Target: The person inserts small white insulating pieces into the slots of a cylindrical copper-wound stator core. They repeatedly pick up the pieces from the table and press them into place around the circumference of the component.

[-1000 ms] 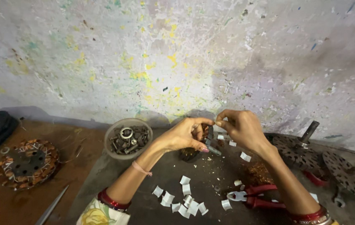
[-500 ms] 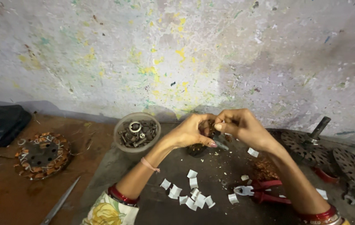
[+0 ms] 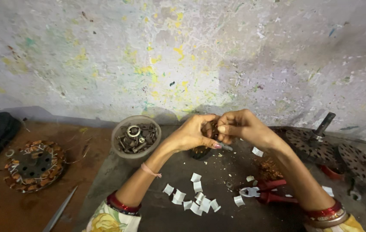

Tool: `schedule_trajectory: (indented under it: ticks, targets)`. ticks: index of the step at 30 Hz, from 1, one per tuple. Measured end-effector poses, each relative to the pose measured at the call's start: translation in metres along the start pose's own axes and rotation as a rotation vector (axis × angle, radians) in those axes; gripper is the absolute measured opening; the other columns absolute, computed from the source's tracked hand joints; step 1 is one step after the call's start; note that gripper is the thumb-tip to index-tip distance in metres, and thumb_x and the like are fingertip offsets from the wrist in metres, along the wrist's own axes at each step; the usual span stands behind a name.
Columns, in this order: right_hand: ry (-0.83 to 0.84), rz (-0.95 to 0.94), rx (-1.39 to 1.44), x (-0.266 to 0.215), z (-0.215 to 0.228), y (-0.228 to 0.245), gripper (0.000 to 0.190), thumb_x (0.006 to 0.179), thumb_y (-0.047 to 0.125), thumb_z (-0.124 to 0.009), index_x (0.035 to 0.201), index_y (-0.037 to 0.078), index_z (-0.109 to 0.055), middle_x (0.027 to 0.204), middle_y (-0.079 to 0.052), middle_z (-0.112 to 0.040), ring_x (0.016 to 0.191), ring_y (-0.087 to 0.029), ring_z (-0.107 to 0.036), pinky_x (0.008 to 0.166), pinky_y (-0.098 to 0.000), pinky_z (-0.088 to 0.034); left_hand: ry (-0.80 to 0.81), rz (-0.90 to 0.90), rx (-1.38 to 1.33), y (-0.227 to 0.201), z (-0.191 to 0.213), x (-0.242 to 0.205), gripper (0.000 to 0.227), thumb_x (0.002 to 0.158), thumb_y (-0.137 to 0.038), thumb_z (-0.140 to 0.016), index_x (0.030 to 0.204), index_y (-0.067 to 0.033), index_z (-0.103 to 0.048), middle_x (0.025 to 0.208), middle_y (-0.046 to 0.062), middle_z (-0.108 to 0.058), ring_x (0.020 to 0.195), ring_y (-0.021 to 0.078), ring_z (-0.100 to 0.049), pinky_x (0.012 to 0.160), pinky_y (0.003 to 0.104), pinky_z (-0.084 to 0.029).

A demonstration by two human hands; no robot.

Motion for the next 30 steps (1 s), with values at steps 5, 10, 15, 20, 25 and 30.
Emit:
schedule_trajectory:
  ticks: [5, 10, 15, 20, 25, 30]
  targets:
    - [-0.076, 0.010, 0.004, -0.001, -0.007, 0.003, 0.016, 0.093, 0.015, -0.066, 0.093, -0.001, -0.072, 0.075, -0.008, -0.074, 0.065, -0.014, -0.069, 0.062, -0.0290, -0.058, -0.006, -0.054, -0.145, -0.003, 0.000, -0.001, 0.046, 0.070, -0.005, -0.089, 0.112, -0.0012, -0.068, 0.082, -0.005, -0.065, 0.075, 0.0062, -0.058, 0.069, 0.026, -0.052]
    - [-0.047, -0.147, -0.027, -0.006, 0.006, -0.006, 0.012, 0.093, 0.009, -0.065, 0.089, -0.001, -0.071, 0.072, -0.010, -0.070, 0.060, -0.015, -0.063, 0.058, -0.0300, -0.055, -0.024, 0.010, -0.015, 0.001, 0.002, 0.004, 0.075, 0.066, -0.006, -0.091, 0.135, -0.0034, -0.062, 0.075, -0.004, -0.062, 0.069, 0.0072, -0.058, 0.064, 0.024, -0.050]
    - [-0.063, -0.296, -0.144, -0.017, 0.023, -0.005, 0.012, 0.091, 0.011, -0.066, 0.089, 0.000, -0.073, 0.069, -0.011, -0.068, 0.055, -0.016, -0.056, 0.052, -0.0329, -0.047, -0.022, 0.021, -0.056, 0.006, 0.002, 0.003, 0.080, 0.065, -0.006, -0.091, 0.140, -0.0038, -0.063, 0.076, -0.004, -0.061, 0.069, 0.0078, -0.057, 0.063, 0.025, -0.049]
    - [-0.024, -0.375, -0.384, -0.018, 0.033, -0.009, 0.027, 0.085, 0.022, -0.078, 0.109, 0.012, -0.074, 0.068, -0.006, -0.072, 0.055, -0.017, -0.055, 0.052, -0.0377, -0.045, -0.024, 0.047, -0.021, 0.004, 0.003, 0.002, 0.078, 0.064, -0.008, -0.091, 0.137, -0.0057, -0.064, 0.077, -0.004, -0.064, 0.069, 0.0077, -0.059, 0.064, 0.024, -0.051]
    - [-0.089, -0.105, -0.398, -0.001, 0.039, -0.018, 0.018, 0.080, 0.020, -0.080, 0.092, 0.009, -0.084, 0.076, -0.002, -0.081, 0.063, -0.010, -0.069, 0.060, -0.0286, -0.055, -0.024, 0.032, -0.053, 0.002, 0.003, 0.001, 0.077, 0.064, -0.009, -0.092, 0.137, -0.0057, -0.065, 0.078, -0.004, -0.061, 0.071, 0.0077, -0.057, 0.065, 0.025, -0.051]
    - [-0.189, -0.322, -0.236, -0.004, 0.065, -0.042, 0.017, 0.083, 0.020, -0.078, 0.090, 0.006, -0.086, 0.072, -0.014, -0.076, 0.051, -0.018, -0.050, 0.047, -0.0358, -0.039, -0.010, 0.087, -0.044, 0.008, 0.004, 0.002, 0.079, 0.063, -0.010, -0.093, 0.136, -0.0061, -0.065, 0.075, -0.004, -0.061, 0.068, 0.0086, -0.056, 0.064, 0.027, -0.048]
Point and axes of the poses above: each hand's wrist, its own x-axis towards the middle knuckle, its own z-axis out of the back of the hand, y = z × x, the point moved 9 cm from there along x, towards the middle knuckle
